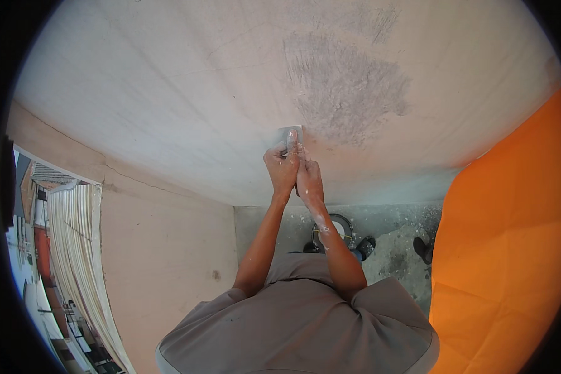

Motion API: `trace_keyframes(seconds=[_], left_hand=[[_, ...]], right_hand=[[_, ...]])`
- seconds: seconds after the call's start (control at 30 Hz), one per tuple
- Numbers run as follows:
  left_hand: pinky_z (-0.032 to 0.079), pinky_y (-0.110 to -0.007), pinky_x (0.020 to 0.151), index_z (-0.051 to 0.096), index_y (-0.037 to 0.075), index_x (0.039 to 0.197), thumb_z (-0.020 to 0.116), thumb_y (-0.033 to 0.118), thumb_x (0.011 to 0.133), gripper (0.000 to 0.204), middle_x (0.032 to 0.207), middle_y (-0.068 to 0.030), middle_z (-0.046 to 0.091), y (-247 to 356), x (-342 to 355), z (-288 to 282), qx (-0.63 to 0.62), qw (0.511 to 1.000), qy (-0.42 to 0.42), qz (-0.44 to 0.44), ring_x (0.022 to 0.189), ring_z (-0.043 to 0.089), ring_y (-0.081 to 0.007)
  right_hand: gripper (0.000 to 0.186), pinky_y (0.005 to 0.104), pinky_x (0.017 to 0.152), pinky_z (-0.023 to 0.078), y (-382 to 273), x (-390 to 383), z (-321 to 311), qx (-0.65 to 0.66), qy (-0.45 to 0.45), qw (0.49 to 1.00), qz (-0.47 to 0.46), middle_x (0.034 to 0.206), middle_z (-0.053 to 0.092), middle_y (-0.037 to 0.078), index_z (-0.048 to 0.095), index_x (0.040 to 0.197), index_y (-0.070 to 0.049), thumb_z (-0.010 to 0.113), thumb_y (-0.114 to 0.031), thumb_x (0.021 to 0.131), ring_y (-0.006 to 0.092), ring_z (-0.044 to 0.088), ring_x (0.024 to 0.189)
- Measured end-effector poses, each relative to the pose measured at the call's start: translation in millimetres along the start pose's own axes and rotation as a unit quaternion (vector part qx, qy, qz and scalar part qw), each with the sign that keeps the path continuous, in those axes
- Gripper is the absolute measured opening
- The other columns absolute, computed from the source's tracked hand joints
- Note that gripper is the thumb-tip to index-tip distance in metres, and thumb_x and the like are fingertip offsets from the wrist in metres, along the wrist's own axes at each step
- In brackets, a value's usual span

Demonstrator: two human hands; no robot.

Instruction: Applying putty or plaster to fill and smooth a section of the wall.

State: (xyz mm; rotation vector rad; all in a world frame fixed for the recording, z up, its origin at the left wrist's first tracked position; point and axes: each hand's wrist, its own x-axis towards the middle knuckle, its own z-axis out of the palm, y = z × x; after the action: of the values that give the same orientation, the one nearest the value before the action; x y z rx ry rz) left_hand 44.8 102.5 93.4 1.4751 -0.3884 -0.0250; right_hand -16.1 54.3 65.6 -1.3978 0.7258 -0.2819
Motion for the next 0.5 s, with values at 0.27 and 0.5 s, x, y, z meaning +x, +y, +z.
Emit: trace_keyframes(seconds=[0.27, 0.5], left_hand=[[0.040, -0.027, 0.053, 0.067, -0.007, 0.070, 0.067, 0.030, 0.101, 0.048, 0.062, 0.0003, 0.060, -1, 4, -1, 0.022, 1.000, -0.018, -0.005, 0.059, 0.049, -0.0062], [0.045, -0.028, 0.053, 0.067, -0.008, 0.072, 0.068, 0.022, 0.098, 0.040, 0.059, -0.0007, 0.058, -15, -5, 2, -0.018, 1.000, -0.008, -0.023, 0.058, 0.050, -0.0076]], right_hand=[[0.077, 0.0405, 0.053, 0.045, -7, -2, -4, -0.004, -0.003, 1.000, 0.006, 0.055, 0.054, 0.011, 0.065, 0.087, 0.009, 0.037, -0.060, 0.106, 0.0207, 0.057, 0.051], [0.079, 0.0415, 0.053, 0.044, 22, 6, -2, -0.042, 0.025, 0.997, -0.067, 0.055, 0.056, 0.012, 0.064, 0.078, 0.009, 0.038, -0.061, 0.105, 0.0210, 0.056, 0.050]])
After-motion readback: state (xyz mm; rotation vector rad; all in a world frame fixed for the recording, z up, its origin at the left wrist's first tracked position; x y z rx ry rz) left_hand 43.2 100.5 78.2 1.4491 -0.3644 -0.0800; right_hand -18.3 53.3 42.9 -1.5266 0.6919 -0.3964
